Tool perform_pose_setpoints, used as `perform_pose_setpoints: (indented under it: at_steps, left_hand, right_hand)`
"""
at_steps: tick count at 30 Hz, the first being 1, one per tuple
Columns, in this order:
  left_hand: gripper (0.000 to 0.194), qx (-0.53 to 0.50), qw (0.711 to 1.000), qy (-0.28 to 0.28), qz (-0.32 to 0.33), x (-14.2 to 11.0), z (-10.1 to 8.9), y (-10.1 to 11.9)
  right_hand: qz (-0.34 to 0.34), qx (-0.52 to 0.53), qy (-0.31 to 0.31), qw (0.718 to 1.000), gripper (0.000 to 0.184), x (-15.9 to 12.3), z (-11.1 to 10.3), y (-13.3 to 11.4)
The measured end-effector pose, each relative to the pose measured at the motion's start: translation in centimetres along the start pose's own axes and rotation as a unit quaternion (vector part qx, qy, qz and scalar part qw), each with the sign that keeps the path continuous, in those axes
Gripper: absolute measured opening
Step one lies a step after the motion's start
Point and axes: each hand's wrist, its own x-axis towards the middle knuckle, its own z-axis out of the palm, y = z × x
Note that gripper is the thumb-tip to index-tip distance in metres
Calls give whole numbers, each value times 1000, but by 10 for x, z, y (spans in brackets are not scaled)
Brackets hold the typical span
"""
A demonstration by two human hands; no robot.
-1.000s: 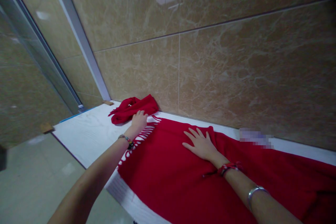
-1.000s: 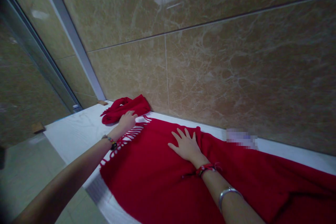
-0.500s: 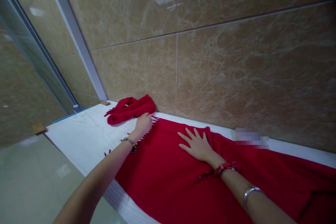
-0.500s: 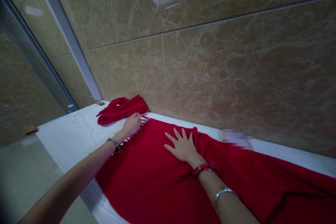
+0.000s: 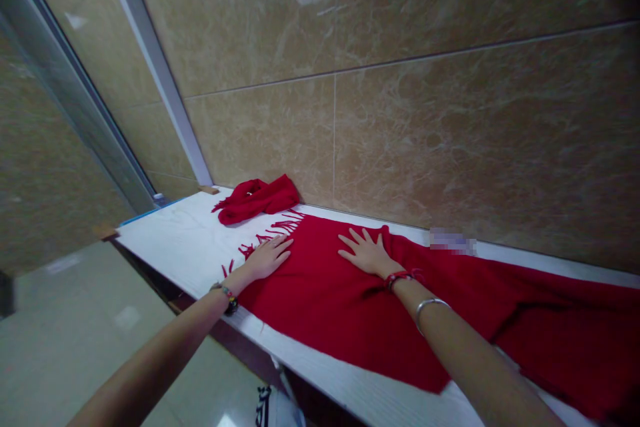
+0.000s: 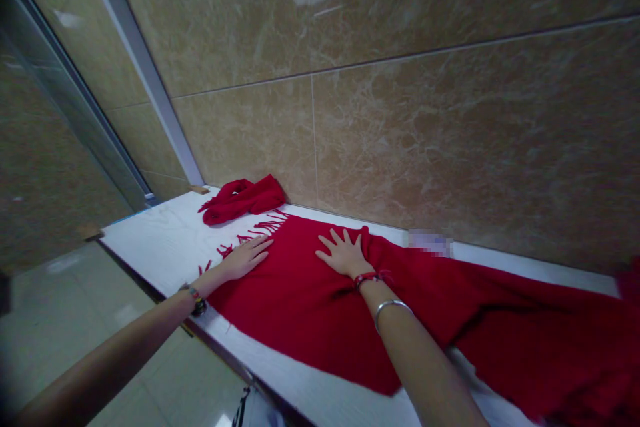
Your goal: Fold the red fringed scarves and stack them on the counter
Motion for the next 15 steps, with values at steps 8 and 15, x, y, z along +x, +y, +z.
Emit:
perform_pose_setpoints:
  at_steps: [8,15]
  left_hand:
    - [34,12,991,132,12,-31,-39,30]
    - [42,-11,999,5,48,-60,-19,12]
  right_hand:
    - [-45,16,119,992,51,-82,-47,-23]
    - [-146,27,-37,988,58,-145,-24,-23]
